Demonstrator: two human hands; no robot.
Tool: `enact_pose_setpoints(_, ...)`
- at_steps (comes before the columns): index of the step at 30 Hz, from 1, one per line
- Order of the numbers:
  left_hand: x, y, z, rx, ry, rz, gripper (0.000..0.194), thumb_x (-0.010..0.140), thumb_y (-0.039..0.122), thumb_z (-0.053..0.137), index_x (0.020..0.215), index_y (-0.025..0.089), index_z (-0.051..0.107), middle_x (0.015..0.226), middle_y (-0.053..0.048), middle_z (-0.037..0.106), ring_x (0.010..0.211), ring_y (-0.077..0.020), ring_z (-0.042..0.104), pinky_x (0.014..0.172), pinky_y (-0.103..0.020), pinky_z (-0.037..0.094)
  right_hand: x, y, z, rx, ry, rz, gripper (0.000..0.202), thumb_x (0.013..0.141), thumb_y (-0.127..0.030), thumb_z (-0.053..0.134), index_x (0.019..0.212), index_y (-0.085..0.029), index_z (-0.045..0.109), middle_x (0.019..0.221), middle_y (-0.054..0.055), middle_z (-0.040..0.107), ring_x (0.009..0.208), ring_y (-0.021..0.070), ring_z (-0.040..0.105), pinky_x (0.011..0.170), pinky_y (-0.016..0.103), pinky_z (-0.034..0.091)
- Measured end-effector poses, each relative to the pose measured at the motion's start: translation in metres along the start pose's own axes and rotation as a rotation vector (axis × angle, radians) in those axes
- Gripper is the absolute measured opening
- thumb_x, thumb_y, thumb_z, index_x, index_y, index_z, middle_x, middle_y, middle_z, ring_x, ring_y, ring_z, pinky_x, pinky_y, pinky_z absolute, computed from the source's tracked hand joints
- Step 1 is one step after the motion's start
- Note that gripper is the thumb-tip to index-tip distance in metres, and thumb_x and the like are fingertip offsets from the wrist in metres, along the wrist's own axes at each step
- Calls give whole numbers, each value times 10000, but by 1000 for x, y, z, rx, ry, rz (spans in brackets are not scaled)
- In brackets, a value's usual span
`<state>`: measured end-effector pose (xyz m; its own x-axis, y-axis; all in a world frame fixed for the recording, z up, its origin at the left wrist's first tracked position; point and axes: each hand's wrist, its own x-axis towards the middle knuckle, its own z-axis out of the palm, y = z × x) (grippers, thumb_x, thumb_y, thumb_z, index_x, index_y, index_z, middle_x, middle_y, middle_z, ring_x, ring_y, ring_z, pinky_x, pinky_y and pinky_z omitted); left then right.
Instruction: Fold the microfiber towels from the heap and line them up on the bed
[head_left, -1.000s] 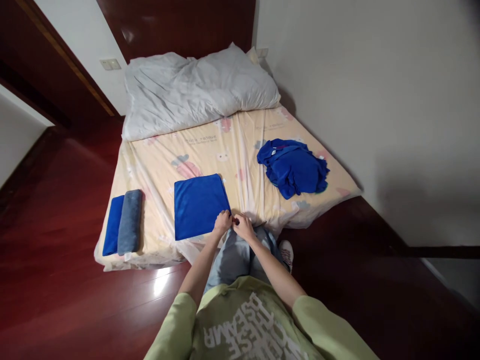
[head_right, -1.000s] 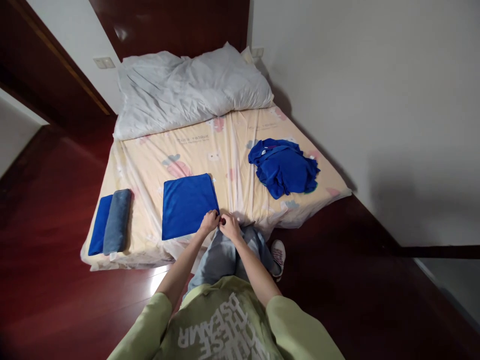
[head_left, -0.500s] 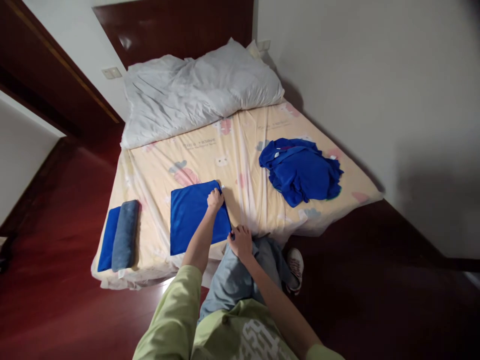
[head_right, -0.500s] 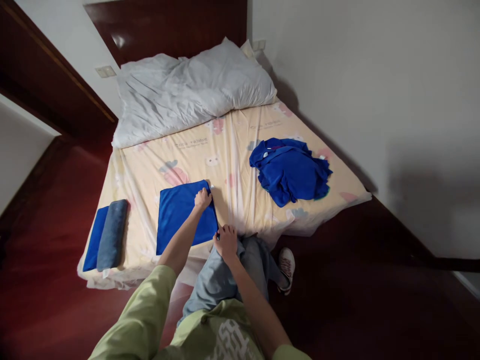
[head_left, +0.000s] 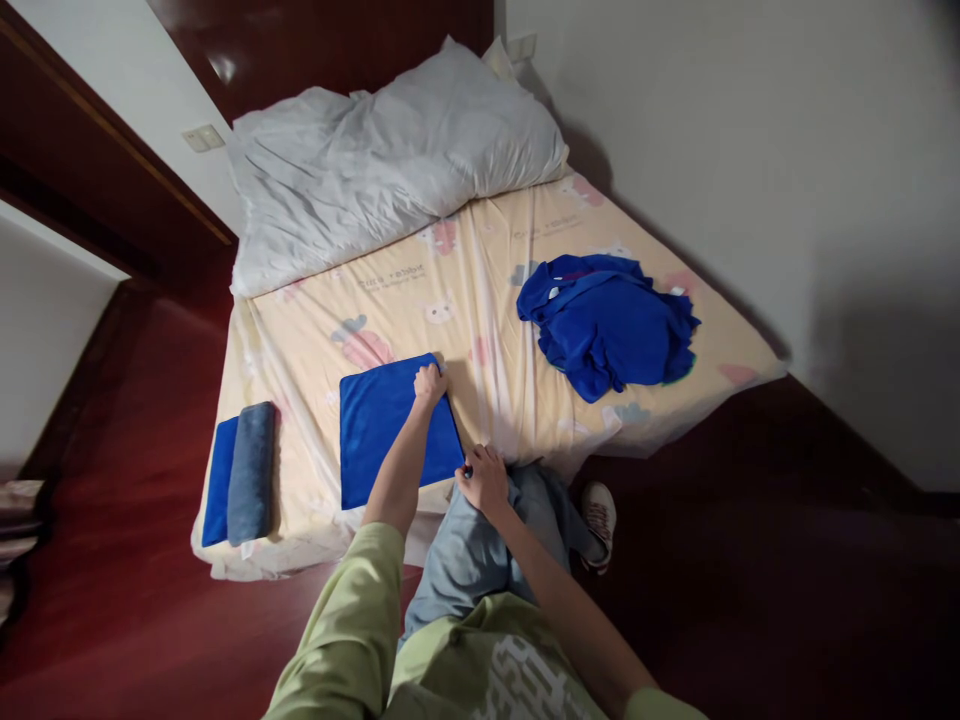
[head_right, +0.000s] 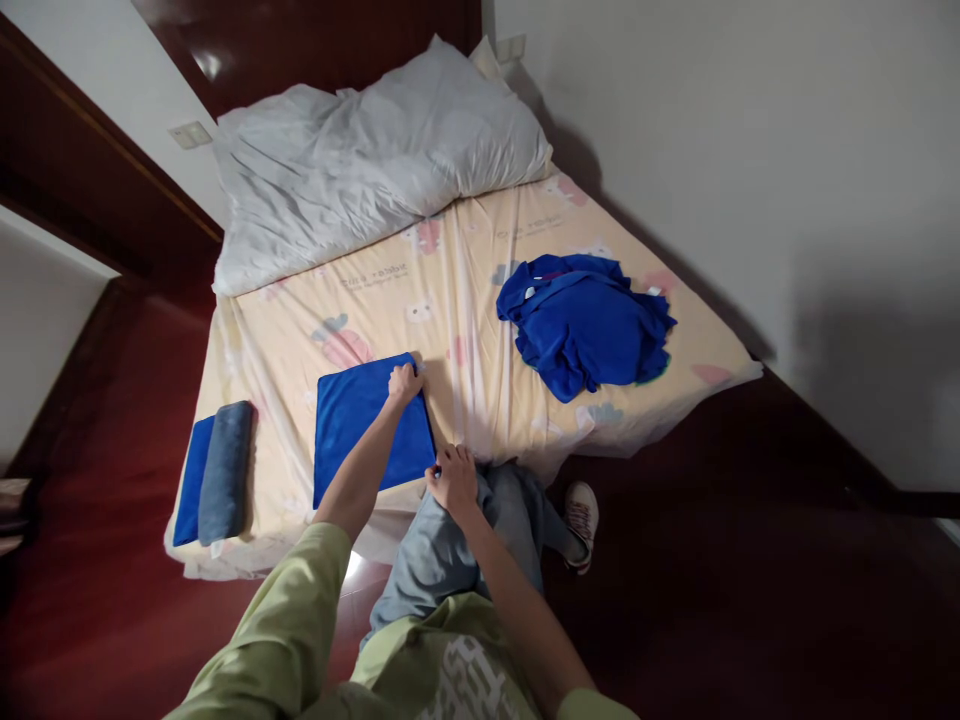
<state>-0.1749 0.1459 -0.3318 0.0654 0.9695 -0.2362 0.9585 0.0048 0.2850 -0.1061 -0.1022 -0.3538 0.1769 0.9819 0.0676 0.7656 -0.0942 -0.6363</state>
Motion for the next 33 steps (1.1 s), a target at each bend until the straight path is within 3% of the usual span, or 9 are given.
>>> enact_pose_setpoints(7, -6, 0, 0, -22, -1, 12, 345, 1002, 325, 484, 1267, 137, 599, 1233, -226, 625, 1152, -334, 616, 927, -405, 476, -1, 0, -1, -119, 56, -8, 64, 870, -203, 628, 810, -227, 624, 906, 90, 656, 926, 260, 556, 830, 383, 431)
enact_pose_setpoints(10, -6, -4, -2, 24, 41, 85, 344, 996, 317, 488, 1302, 184, 570, 1324, -183, 584, 1272, -317, 527, 982, -409, 465, -2, -1, -2, -138, 74, 0, 82, 929, -270, 604, 875, -224, 645, 934, 69, 665, 929, 239, 561, 851, 363, 432)
enact_pose_setpoints(13, 1, -18, -10, 117, 90, 138, 341, 996, 283, 455, 1298, 197, 587, 1386, -171, 544, 1338, -324, 449, 1035, -454, 438, -3, -1, -4, -161, 61, -5, 82, 926, -228, 589, 899, -216, 665, 952, 68, 674, 944, 241, 570, 853, 366, 433)
enact_pose_setpoints(16, 12, -59, -28, 148, 138, 91, 374, 979, 207, 409, 1295, 178, 608, 1416, -191, 526, 1353, -347, 434, 1053, -500, 417, -3, 0, -5, -165, 69, -10, 95, 912, -229, 609, 840, -223, 671, 935, 80, 686, 931, 251, 578, 833, 377, 432)
enact_pose_setpoints(19, 21, -123, -55, 75, 193, -88, 379, 927, 154, 450, 1255, 138, 640, 1405, -229, 537, 1339, -367, 464, 1040, -502, 427, -1, 0, -4, -152, 88, -19, 146, 912, -274, 630, 774, -233, 653, 877, 67, 682, 918, 254, 586, 820, 379, 421)
enact_pose_setpoints(22, 26, -185, -78, -12, 192, -232, 322, 898, 160, 506, 1154, 94, 689, 1252, -246, 639, 1215, -350, 585, 997, -436, 465, 1, 1, -1, -134, 111, -31, 198, 912, -290, 636, 721, -240, 621, 817, 51, 662, 896, 244, 581, 825, 373, 405)
enact_pose_setpoints(24, 27, -211, -85, -37, 171, -252, 270, 882, 176, 548, 1075, 95, 719, 1129, -213, 705, 1133, -322, 642, 981, -385, 476, 2, 2, 1, -110, 121, -35, 224, 907, -276, 640, 689, -247, 598, 789, 48, 651, 882, 238, 575, 827, 371, 395)
enact_pose_setpoints(27, 32, -228, -83, -94, 164, -272, 237, 863, 196, 598, 1027, 104, 742, 1076, -170, 743, 1108, -289, 663, 977, -330, 476, 1, 5, 4, -85, 125, -39, 241, 893, -250, 645, 661, -256, 580, 785, 52, 655, 876, 238, 570, 823, 371, 391)
enact_pose_setpoints(33, 46, -232, -64, -222, 208, -329, 276, 872, 256, 625, 1079, 121, 746, 1074, -129, 755, 1080, -248, 682, 960, -298, 500, 1, 7, 6, -105, 117, -51, 210, 905, -233, 618, 695, -243, 613, 818, 45, 672, 893, 235, 583, 842, 361, 404)
